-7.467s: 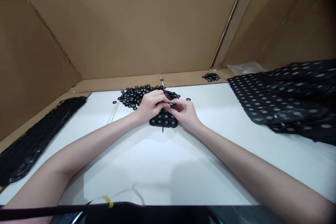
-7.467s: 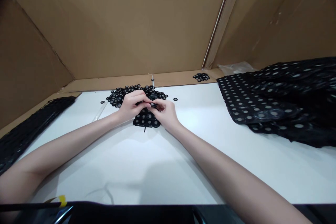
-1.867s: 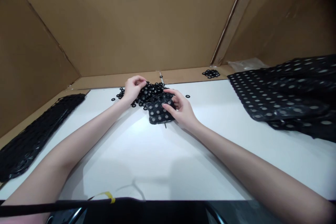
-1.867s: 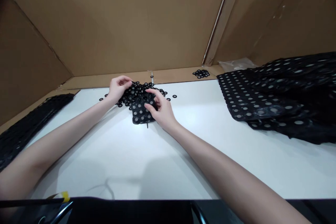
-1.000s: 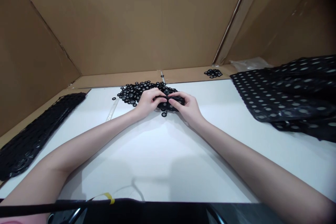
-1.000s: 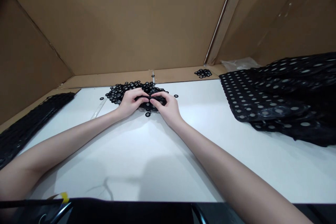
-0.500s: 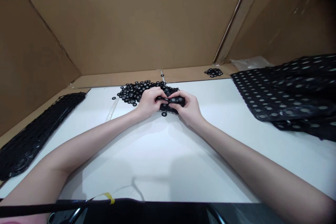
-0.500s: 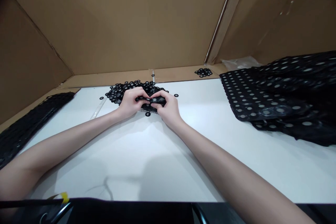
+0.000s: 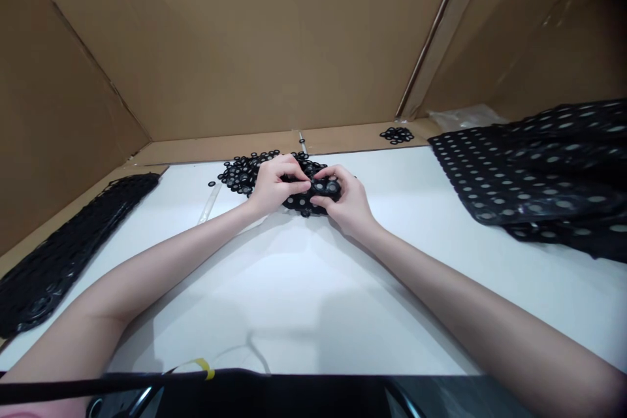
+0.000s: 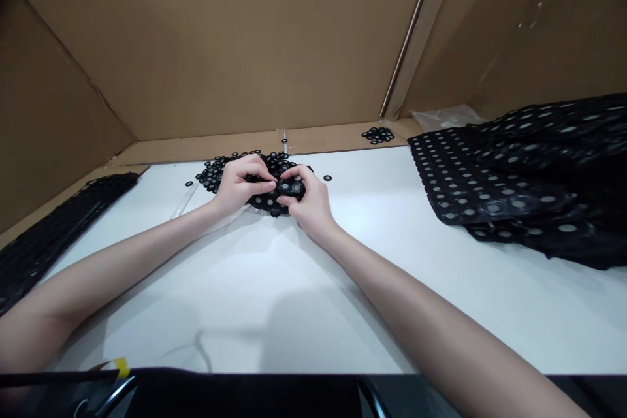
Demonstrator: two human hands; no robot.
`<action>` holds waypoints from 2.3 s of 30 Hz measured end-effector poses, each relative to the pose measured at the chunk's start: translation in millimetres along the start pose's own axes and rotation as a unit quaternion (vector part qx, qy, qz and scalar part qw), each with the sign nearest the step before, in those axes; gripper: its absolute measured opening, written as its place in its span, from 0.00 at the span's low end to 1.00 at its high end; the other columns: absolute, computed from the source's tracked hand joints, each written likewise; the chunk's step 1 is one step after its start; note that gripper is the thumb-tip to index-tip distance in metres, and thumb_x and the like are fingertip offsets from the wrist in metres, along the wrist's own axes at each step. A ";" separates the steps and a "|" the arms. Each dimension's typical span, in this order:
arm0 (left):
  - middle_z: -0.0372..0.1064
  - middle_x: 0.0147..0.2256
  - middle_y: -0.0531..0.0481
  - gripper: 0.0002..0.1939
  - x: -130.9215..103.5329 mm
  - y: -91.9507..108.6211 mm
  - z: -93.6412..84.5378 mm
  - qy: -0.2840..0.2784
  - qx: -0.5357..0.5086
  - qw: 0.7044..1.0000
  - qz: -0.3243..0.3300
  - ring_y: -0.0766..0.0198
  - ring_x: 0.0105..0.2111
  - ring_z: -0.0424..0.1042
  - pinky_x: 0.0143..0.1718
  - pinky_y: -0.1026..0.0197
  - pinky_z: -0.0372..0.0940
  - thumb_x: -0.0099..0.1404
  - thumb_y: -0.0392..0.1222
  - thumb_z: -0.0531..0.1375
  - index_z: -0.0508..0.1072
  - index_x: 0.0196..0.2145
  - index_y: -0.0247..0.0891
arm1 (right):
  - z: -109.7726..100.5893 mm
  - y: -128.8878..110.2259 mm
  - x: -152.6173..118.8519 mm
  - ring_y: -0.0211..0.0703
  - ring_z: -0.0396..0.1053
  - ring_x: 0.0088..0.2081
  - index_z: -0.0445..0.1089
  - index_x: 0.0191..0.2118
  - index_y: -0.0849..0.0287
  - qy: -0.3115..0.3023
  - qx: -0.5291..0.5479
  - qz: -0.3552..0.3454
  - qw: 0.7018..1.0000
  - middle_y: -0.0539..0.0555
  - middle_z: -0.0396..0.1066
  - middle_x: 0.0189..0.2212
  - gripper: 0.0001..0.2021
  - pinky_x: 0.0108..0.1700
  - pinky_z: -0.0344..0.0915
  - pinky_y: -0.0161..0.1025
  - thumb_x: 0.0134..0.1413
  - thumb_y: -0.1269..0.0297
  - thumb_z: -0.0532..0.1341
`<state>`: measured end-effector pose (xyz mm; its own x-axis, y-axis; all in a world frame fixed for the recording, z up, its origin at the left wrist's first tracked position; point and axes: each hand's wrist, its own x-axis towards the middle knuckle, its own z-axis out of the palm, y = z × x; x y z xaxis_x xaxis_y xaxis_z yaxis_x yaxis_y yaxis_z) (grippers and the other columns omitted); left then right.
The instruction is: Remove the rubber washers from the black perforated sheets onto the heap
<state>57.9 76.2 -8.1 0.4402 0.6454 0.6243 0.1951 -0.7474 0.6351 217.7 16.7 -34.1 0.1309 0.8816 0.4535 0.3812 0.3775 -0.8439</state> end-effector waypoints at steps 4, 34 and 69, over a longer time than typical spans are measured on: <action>0.65 0.21 0.55 0.05 3.7 0.2 1.5 0.048 -0.110 0.984 -0.134 0.68 0.24 0.62 0.29 0.62 0.58 0.45 0.38 0.67 0.75 0.18 0.37 | 0.9 -2.6 -1.4 0.44 0.65 0.36 0.65 0.36 0.56 -0.006 0.005 -0.001 1.000 0.51 0.71 0.37 0.15 0.41 0.60 0.41 0.36 0.70 0.64; 0.70 0.32 0.46 0.09 7.7 9.9 -5.5 -0.128 0.096 0.974 0.161 0.62 0.34 0.69 0.38 0.61 0.64 0.61 0.45 0.61 0.77 0.35 0.38 | 3.4 7.8 -0.5 0.38 0.67 0.26 0.71 0.30 0.60 -0.029 0.200 0.112 0.973 0.48 0.69 0.24 0.19 0.31 0.66 0.37 0.28 0.58 0.73; 0.69 0.23 0.52 0.09 5.9 8.3 10.9 -0.037 -0.021 0.998 -0.053 0.67 0.25 0.66 0.30 0.65 0.59 0.58 0.38 0.57 0.70 0.22 0.34 | 3.1 -8.3 -3.6 0.37 0.61 0.18 0.60 0.48 0.53 -0.090 0.149 0.090 0.981 0.41 0.62 0.16 0.31 0.22 0.60 0.35 0.34 0.66 0.69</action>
<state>71.6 72.0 -4.2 0.4824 0.7061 0.5184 0.2074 -0.6670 0.7156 211.2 11.3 -29.6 -0.0017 0.9674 0.2534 0.0783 0.2528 -0.9643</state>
